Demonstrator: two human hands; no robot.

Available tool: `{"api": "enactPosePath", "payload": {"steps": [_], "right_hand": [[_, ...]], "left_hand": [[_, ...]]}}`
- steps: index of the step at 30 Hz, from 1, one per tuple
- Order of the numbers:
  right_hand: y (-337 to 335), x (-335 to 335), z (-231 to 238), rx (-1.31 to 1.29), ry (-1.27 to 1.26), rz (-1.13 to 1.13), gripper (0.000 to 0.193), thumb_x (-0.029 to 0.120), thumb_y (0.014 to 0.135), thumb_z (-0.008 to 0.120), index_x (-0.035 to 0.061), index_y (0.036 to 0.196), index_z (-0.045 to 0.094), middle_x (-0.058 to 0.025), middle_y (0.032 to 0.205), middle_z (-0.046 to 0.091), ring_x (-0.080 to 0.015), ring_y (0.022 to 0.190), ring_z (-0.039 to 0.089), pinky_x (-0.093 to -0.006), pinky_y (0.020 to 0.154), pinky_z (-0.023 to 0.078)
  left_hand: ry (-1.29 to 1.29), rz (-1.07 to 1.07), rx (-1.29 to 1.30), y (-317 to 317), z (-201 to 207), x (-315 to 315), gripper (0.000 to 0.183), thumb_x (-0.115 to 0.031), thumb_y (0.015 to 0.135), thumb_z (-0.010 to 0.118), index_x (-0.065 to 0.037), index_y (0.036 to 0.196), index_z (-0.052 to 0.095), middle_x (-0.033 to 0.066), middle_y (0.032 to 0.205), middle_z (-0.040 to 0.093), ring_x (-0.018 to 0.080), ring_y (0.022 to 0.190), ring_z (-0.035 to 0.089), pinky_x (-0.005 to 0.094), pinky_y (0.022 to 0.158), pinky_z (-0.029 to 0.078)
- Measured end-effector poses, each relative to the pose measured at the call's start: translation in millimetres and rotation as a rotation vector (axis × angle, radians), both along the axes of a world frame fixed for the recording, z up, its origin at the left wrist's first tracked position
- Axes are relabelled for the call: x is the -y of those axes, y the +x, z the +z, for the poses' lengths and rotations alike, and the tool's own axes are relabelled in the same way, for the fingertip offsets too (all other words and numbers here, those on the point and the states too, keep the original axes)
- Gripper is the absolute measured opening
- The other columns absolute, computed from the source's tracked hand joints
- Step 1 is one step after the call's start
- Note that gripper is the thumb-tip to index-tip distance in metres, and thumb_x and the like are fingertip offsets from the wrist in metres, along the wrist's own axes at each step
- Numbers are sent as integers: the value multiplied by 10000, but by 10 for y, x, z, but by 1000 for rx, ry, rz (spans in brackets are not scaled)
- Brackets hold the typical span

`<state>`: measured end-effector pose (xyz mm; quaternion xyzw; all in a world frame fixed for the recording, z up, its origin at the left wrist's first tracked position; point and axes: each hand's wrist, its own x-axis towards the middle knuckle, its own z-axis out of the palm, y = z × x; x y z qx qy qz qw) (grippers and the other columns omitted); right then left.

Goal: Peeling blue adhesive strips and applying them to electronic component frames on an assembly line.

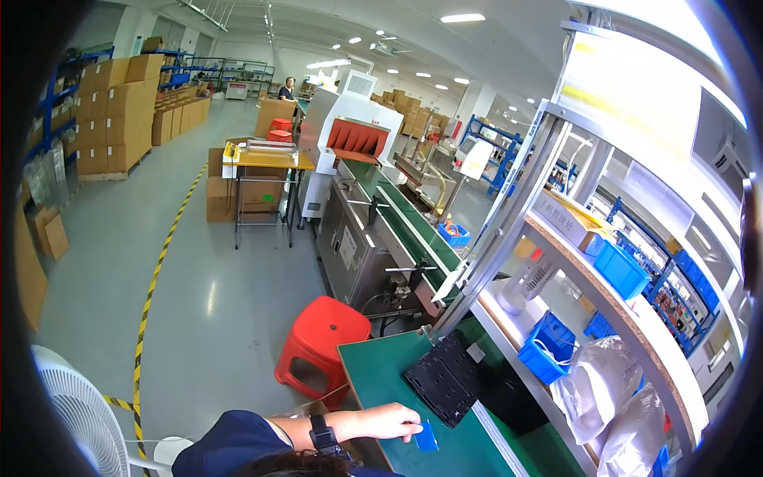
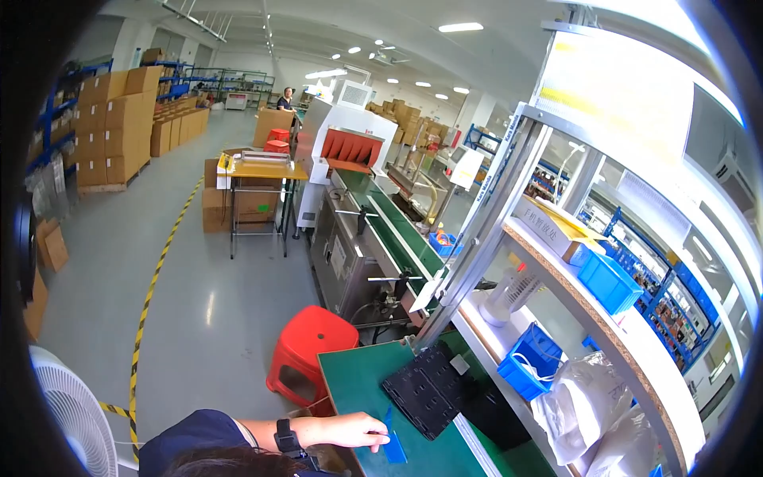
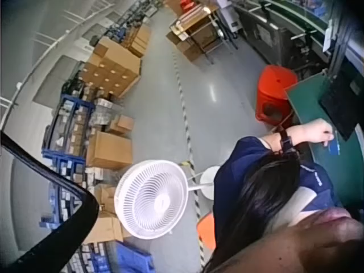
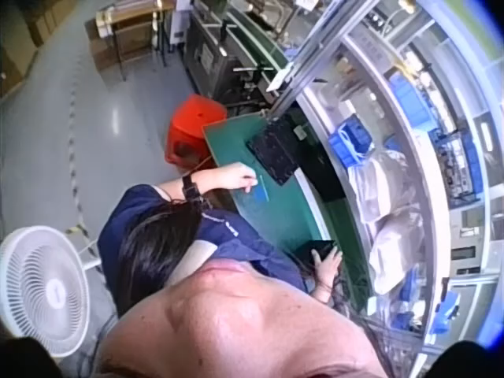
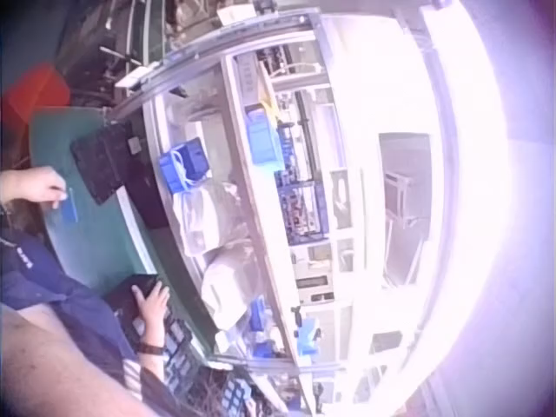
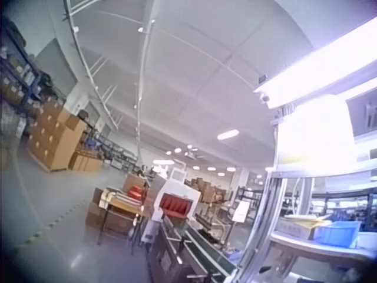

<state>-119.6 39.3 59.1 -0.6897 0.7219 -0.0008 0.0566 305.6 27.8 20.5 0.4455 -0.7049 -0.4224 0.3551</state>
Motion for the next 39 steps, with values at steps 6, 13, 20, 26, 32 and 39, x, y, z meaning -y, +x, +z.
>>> {"api": "enactPosePath", "payload": {"steps": [6,13,20,26,32,39], "right_hand": [[-506,-360,265,153,-181,-49,838,445,781,649,-31,1364,280,-316,1356,313,-418,1268,312,-425,1054,277],[-775,-1309,288,191,-241,-285,809,456,783,634,-36,1343,320,-320,1324,355,-416,1247,347,-426,1039,300],[-1071,-1650,-215,14,-414,-227,612,425,874,529,-19,1283,427,-342,1121,475,-465,1041,464,-465,907,393],[-1199,-1777,-186,121,-398,-195,624,454,863,538,7,1288,445,-342,1169,442,-460,1067,448,-456,919,386],[-1252,-1813,-385,260,-448,-239,658,514,860,500,99,1356,382,-312,1305,325,-453,1144,407,-454,929,390],[-1183,-1819,-280,302,-443,-252,654,507,852,517,94,1344,396,-312,1285,355,-452,1135,416,-456,920,398]], "left_hand": [[34,59,-41,-36,114,-266,281,-259,923,497,-24,837,626,42,761,653,151,706,580,289,683,445],[24,421,-486,-281,111,-570,235,-208,927,517,-7,846,607,53,776,651,105,712,584,249,676,482],[-33,500,-720,-1051,98,-865,220,-179,944,482,10,883,576,67,775,626,112,700,579,244,671,480],[-90,383,-696,-1702,214,-1218,225,-197,944,488,7,901,573,51,784,618,106,715,571,248,697,473],[13,479,-677,-1969,13,-1621,226,-199,944,482,-7,860,569,43,767,619,87,703,561,225,667,465],[-22,520,-581,-2031,163,-1807,219,-183,944,477,8,896,573,48,787,628,88,725,568,229,677,465]]}}
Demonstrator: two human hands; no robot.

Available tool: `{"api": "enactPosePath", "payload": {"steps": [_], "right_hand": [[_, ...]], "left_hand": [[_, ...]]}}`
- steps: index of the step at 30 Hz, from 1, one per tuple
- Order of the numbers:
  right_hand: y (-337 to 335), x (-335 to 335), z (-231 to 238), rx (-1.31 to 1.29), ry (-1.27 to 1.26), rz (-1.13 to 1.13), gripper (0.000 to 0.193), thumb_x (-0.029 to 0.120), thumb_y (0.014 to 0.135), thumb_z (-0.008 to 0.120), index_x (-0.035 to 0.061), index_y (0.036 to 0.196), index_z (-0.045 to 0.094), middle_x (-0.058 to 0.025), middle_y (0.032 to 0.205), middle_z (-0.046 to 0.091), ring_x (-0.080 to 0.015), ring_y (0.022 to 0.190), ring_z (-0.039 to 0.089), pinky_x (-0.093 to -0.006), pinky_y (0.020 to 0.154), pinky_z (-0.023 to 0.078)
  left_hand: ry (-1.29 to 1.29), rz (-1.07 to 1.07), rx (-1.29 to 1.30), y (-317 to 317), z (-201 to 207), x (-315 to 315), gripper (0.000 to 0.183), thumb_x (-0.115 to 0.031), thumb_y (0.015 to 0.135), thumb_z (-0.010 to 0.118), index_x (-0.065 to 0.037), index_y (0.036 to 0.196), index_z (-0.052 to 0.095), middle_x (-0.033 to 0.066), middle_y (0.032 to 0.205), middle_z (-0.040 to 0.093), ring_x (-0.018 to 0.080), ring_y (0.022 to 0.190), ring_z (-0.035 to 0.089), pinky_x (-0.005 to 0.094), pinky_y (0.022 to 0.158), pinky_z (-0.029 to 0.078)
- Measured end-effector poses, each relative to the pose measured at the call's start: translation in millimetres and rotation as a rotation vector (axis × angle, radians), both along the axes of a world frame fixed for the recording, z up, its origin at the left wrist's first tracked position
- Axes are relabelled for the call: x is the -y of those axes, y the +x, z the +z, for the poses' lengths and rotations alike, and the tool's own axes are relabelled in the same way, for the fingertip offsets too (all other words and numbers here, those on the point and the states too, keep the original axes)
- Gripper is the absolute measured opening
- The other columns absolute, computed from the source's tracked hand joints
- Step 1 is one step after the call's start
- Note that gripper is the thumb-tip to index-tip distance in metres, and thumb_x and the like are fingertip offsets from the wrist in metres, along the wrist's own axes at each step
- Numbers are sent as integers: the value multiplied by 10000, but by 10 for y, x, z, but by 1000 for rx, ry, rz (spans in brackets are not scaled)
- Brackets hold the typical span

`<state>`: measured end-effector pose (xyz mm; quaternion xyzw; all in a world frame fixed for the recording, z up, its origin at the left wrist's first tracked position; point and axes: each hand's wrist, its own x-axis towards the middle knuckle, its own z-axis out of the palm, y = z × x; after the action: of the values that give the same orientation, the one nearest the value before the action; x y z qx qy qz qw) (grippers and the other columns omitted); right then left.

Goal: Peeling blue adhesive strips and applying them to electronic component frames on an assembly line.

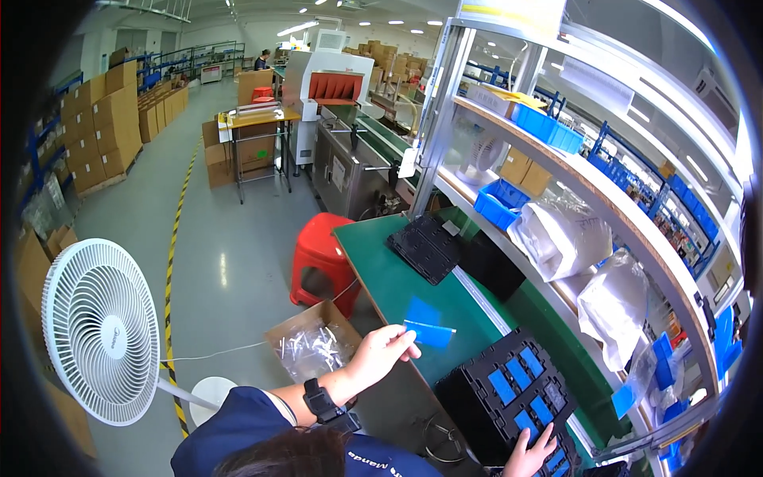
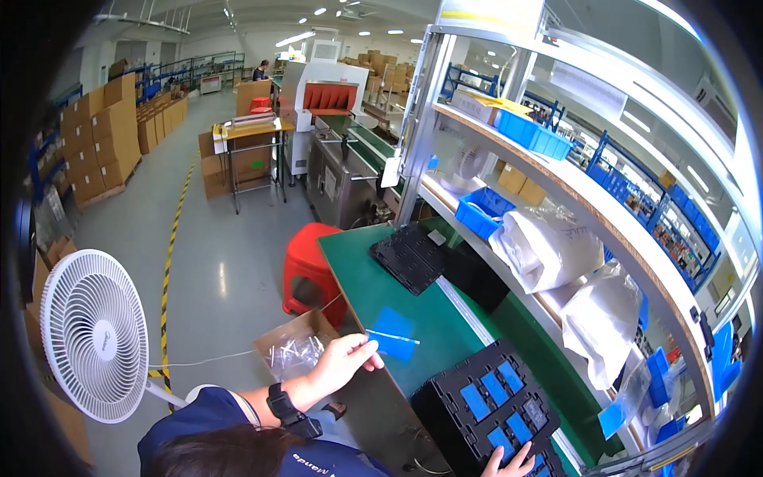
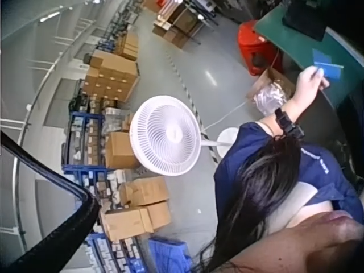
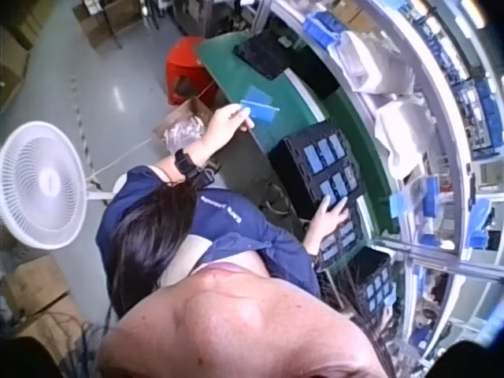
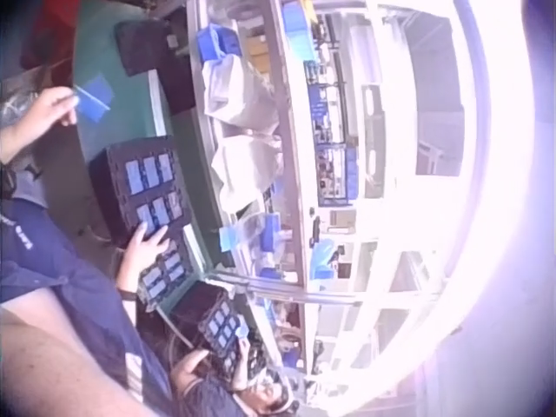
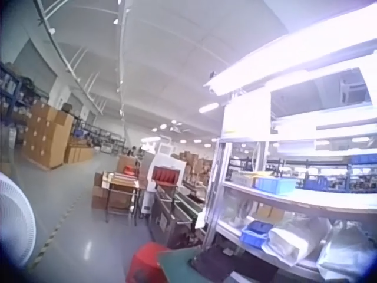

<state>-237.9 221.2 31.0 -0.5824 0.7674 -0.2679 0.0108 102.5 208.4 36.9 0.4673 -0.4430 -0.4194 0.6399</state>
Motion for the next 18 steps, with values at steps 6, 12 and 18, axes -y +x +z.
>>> {"api": "enactPosePath", "payload": {"steps": [6,12,18], "right_hand": [[55,-38,106,43,26,-31,643,490,855,513,98,1348,387,-314,1321,328,-456,1135,435,-464,909,415],[-18,-5,-23,3,6,-62,652,514,846,508,130,1356,382,-274,1348,326,-444,1106,473,-470,869,446],[-110,41,-55,-13,-9,5,680,499,834,552,78,1342,387,-291,1328,329,-448,1128,448,-468,899,425]], "left_hand": [[12,-12,78,-124,293,-25,223,-154,941,476,27,917,603,64,822,647,105,764,584,236,725,474],[-21,-87,212,-228,365,99,215,-184,930,500,-4,963,614,31,820,650,80,740,563,230,695,464],[18,-145,261,-190,345,283,220,-190,920,519,3,953,622,23,809,651,74,714,547,229,688,460]]}}
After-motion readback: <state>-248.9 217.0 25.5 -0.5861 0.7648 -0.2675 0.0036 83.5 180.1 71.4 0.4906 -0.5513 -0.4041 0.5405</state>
